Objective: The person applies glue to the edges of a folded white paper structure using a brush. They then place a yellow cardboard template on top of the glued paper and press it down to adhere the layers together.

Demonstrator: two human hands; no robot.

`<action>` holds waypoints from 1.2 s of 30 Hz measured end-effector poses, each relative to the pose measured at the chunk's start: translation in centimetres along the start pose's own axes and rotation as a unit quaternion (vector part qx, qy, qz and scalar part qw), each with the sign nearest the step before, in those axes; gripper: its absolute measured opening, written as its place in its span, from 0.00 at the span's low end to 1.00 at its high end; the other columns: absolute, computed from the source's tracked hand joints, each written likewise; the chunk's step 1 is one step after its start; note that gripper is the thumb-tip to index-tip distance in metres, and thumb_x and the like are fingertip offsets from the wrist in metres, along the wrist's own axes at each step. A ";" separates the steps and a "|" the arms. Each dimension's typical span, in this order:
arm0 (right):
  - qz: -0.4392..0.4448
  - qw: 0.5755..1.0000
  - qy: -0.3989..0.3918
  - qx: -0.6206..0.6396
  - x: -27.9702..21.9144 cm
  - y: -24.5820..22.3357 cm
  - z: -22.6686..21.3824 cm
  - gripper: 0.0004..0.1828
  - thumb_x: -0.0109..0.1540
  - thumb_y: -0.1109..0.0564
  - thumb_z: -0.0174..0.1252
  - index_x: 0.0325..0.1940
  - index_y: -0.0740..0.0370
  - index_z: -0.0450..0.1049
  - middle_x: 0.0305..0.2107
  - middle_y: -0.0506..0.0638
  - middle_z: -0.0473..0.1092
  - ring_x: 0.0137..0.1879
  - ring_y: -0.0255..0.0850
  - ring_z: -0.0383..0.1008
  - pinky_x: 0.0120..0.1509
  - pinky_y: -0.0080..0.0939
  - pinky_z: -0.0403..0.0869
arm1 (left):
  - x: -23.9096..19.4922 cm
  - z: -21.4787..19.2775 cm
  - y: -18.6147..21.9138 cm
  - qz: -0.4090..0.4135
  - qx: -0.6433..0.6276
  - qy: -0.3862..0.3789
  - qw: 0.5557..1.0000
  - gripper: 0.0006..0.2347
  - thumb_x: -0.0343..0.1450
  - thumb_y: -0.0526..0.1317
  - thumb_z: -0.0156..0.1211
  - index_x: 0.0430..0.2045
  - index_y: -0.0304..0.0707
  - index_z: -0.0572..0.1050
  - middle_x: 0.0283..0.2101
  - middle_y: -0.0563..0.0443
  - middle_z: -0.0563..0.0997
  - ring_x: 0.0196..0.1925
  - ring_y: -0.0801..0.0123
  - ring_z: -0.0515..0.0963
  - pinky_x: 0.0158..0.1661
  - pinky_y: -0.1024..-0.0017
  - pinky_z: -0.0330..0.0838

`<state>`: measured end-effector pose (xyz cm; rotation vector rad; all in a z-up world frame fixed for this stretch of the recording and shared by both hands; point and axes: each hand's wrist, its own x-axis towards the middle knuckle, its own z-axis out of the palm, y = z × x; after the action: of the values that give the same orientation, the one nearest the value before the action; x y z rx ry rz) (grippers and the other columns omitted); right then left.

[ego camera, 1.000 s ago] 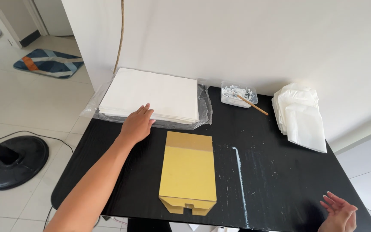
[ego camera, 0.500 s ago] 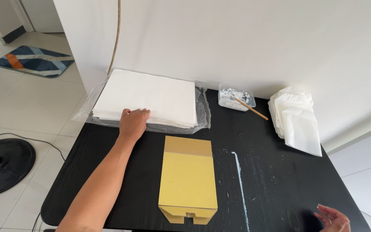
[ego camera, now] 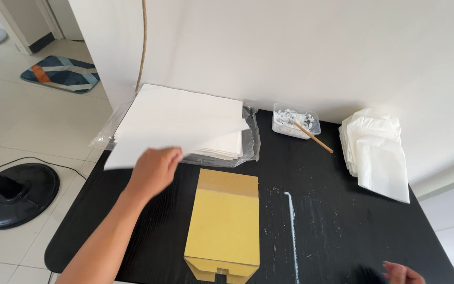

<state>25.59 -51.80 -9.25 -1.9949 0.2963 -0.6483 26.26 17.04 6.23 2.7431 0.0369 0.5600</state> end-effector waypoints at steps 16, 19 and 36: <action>0.122 0.893 -0.410 0.136 -16.6 -27.6 10.7 0.43 0.60 0.30 0.35 0.65 0.62 0.68 0.49 0.57 0.78 0.51 0.46 0.80 0.47 0.44 0.78 | -21.9 -1.0 11.8 0.034 -0.163 -0.157 0.974 0.06 0.76 0.37 0.52 0.33 0.40 0.77 0.57 0.44 0.82 0.65 0.63 0.79 0.62 0.58 0.69; 0.101 0.862 -0.480 -0.125 -19.0 -30.4 8.8 0.42 0.56 0.36 0.58 0.74 0.41 0.55 0.67 0.37 0.64 0.67 0.37 0.70 0.65 0.48 0.70 | -23.4 -2.2 10.6 -0.033 -0.171 -0.136 0.975 0.07 0.75 0.40 0.51 0.32 0.42 0.77 0.59 0.47 0.81 0.63 0.64 0.80 0.65 0.56 0.64; -0.042 0.940 -0.310 0.134 -13.8 -30.0 11.7 0.13 0.65 0.51 0.56 0.47 0.58 0.79 0.60 0.48 0.75 0.61 0.39 0.74 0.63 0.41 0.73 | -24.4 -4.8 3.0 -0.162 -0.072 -0.163 0.971 0.16 0.67 0.58 0.65 0.42 0.56 0.83 0.76 0.62 0.56 0.80 0.71 0.50 0.73 0.62 0.43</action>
<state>18.86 -22.05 7.99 -1.8431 -0.2495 -0.0771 1.80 13.49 2.18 2.5755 0.3421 0.0205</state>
